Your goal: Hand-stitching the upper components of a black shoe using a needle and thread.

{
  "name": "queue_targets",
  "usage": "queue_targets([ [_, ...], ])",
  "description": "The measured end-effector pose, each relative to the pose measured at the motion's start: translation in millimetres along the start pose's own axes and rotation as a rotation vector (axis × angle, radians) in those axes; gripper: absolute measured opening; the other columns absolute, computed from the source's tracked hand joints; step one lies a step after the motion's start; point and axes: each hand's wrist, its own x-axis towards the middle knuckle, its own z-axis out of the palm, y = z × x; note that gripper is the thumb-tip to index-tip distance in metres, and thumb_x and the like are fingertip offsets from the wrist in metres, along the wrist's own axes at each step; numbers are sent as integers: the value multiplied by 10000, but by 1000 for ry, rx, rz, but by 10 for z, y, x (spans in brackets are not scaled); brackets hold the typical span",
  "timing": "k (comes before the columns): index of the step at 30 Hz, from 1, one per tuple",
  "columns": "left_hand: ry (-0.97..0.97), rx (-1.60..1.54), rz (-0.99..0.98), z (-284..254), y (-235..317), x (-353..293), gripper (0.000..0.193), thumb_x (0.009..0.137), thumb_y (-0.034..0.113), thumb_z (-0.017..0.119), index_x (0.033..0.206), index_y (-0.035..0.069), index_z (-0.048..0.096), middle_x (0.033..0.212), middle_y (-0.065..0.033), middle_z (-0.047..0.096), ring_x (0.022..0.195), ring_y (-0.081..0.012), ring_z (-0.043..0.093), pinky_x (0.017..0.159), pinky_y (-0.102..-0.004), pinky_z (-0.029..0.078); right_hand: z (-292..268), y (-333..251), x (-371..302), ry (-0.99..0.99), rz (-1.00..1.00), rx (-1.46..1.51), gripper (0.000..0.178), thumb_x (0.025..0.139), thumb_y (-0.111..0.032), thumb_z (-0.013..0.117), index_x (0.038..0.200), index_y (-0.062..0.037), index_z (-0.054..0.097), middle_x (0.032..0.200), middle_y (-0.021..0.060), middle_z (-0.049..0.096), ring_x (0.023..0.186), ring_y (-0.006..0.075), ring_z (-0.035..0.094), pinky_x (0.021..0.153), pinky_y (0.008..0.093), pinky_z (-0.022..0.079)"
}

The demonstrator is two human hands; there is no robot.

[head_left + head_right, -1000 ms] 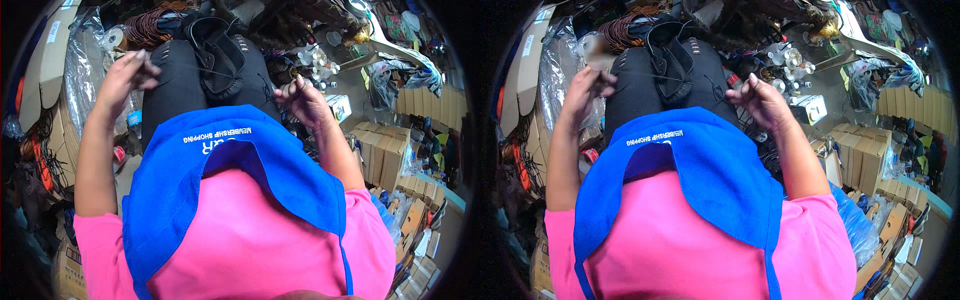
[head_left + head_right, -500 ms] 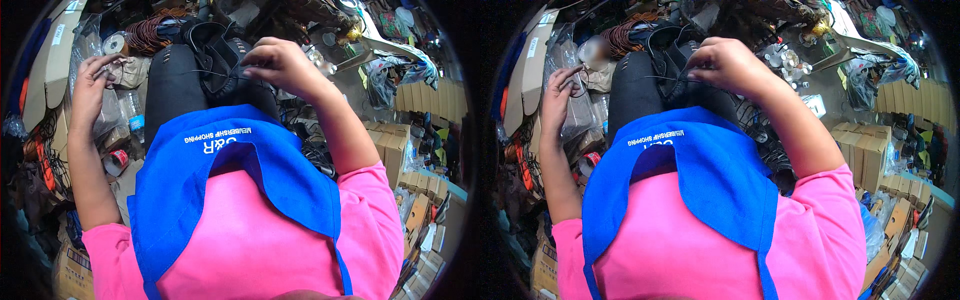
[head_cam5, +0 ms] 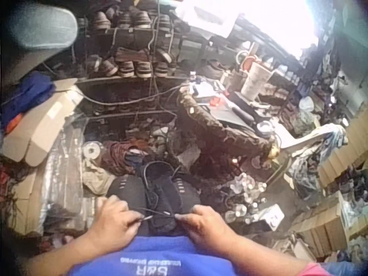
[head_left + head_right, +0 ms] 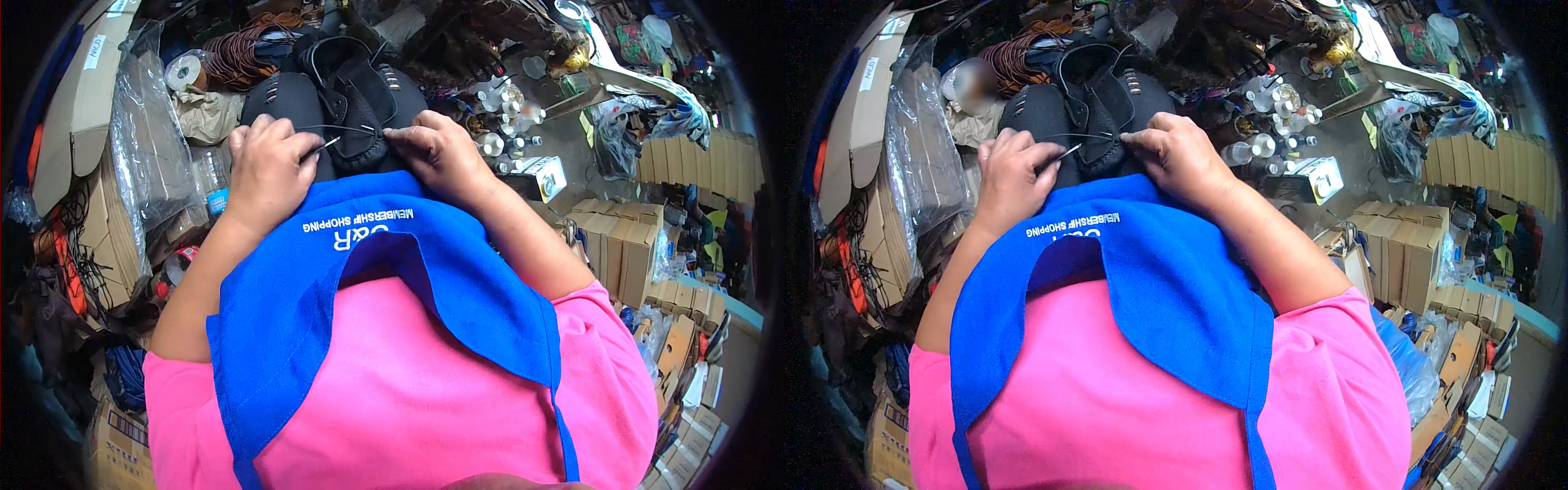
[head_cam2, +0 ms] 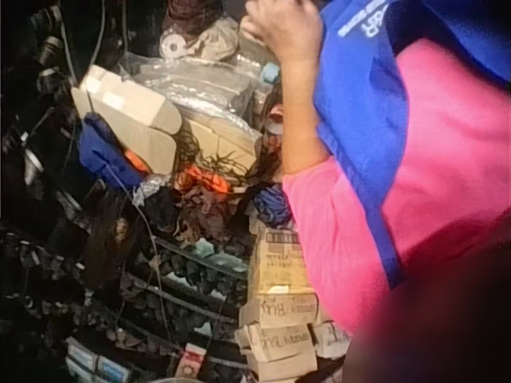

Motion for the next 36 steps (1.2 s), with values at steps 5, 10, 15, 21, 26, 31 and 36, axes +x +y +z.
queue_targets([
  [5,73,-287,113,166,-2,266,197,709,80,701,883,168,730,696,-15,503,780,-196,506,724,-343,361,-93,126,24,-84,45,134,272,817,-39,634,1069,-126,688,786,81,533,744,213,554,688,317,459],
  [10,54,-219,122,238,-79,301,210,725,84,703,895,203,735,711,-5,480,763,-191,487,710,-340,365,-218,235,124,-287,197,357,279,841,-24,596,1085,-125,688,849,25,499,852,144,505,788,261,415],
  [15,-22,-192,98,244,-63,304,216,734,104,703,908,228,737,719,5,455,771,-188,480,745,-341,343,-266,261,194,-332,222,411,265,847,-23,582,1066,-121,695,865,17,502,892,140,496,831,260,404],
  [21,-40,-166,98,248,-44,313,202,747,118,695,909,231,736,728,4,470,788,-182,486,760,-343,332,-273,304,234,-361,193,387,256,851,-27,584,1056,-125,701,858,11,503,898,131,496,834,255,402],
  [26,-57,-180,91,270,-20,314,184,744,132,697,898,227,735,721,5,490,802,-179,504,786,-339,325,-234,329,224,-336,208,451,232,851,-47,603,1046,-112,708,854,7,508,884,125,494,827,258,406],
  [31,-99,-197,60,309,-34,367,166,740,137,698,880,219,733,723,6,522,820,-178,523,806,-340,318,-228,400,261,-368,197,480,229,841,-61,626,1047,-110,713,815,-1,511,872,122,494,808,256,411],
  [36,-208,-206,38,339,-27,521,171,738,122,697,879,212,731,769,9,572,859,-186,534,814,-346,318,-234,433,295,-408,159,459,234,833,-69,643,1049,-119,717,792,-3,520,860,117,491,799,253,413],
])
